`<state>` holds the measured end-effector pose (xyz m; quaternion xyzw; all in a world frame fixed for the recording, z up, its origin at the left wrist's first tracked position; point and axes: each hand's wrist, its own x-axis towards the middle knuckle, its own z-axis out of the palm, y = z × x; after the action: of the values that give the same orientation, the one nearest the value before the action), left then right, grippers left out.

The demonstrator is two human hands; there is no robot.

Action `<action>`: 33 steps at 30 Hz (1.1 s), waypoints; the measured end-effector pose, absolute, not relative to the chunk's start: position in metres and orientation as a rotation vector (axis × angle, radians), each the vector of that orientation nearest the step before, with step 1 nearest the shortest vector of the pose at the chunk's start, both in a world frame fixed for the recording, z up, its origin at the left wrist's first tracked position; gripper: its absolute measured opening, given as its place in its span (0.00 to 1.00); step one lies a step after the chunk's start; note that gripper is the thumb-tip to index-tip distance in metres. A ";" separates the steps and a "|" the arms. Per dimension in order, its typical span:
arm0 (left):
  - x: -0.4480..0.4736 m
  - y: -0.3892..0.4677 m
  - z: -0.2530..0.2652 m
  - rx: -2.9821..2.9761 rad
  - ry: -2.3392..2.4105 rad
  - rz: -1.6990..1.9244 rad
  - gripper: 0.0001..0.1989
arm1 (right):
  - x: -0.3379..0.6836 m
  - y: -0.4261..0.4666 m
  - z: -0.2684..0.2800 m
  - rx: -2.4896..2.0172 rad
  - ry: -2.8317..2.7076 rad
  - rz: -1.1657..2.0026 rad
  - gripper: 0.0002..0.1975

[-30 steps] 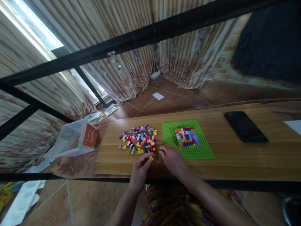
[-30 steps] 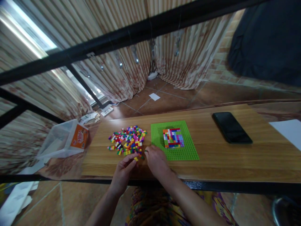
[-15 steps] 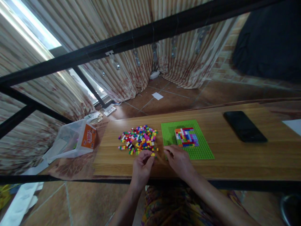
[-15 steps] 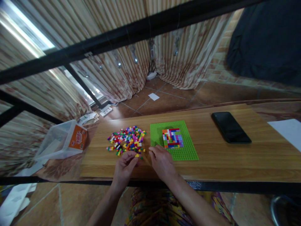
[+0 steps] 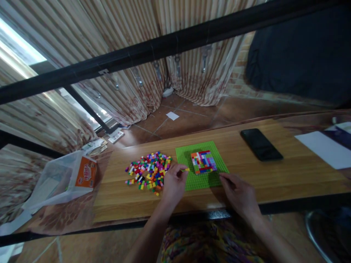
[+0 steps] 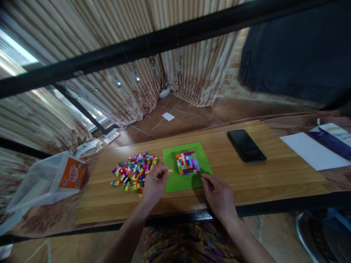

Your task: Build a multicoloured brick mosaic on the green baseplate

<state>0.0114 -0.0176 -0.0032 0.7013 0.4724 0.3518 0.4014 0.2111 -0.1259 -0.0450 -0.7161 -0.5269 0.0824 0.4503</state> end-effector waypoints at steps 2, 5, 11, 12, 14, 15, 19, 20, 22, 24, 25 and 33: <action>0.020 -0.011 -0.003 1.860 1.195 0.863 0.06 | 0.221 -0.123 -0.045 -1.797 -1.264 0.185 0.13; 0.031 -0.003 0.000 1.913 1.184 0.869 0.07 | 0.228 -0.116 -0.047 -1.801 -1.249 0.165 0.14; 0.047 -0.002 0.003 1.949 1.158 0.881 0.07 | 0.225 -0.108 -0.054 -1.797 -1.253 0.175 0.14; 0.049 -0.002 0.003 1.959 1.150 0.871 0.07 | 0.225 -0.108 -0.054 -1.798 -1.257 0.175 0.13; 0.053 -0.002 0.002 1.968 1.145 0.853 0.08 | 0.225 -0.108 -0.056 -1.801 -1.264 0.179 0.13; 0.056 -0.002 0.001 1.976 1.148 0.847 0.08 | 0.225 -0.108 -0.056 -1.801 -1.269 0.179 0.13; 0.065 0.000 -0.002 2.081 1.179 0.877 0.07 | 0.225 -0.108 -0.056 -1.806 -1.277 0.184 0.13; 0.067 0.001 -0.003 2.118 1.184 0.890 0.06 | 0.225 -0.108 -0.056 -1.809 -1.277 0.185 0.13; 0.071 0.002 -0.005 2.175 1.193 0.917 0.05 | 0.225 -0.108 -0.055 -1.821 -1.279 0.187 0.13; 0.073 0.003 -0.008 2.201 1.208 0.947 0.05 | 0.225 -0.109 -0.054 -1.825 -1.289 0.188 0.13; 0.075 0.004 -0.009 2.202 1.213 0.964 0.05 | 0.225 -0.109 -0.054 -1.821 -1.292 0.189 0.13; 0.077 0.003 -0.017 2.225 1.222 1.072 0.06 | 0.225 -0.109 -0.056 -1.811 -1.307 0.172 0.12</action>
<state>0.0774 0.0026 -0.0165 0.7924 0.4353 0.3819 0.1919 0.2251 -0.1088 -0.0564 -0.7276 -0.5252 0.0693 0.4358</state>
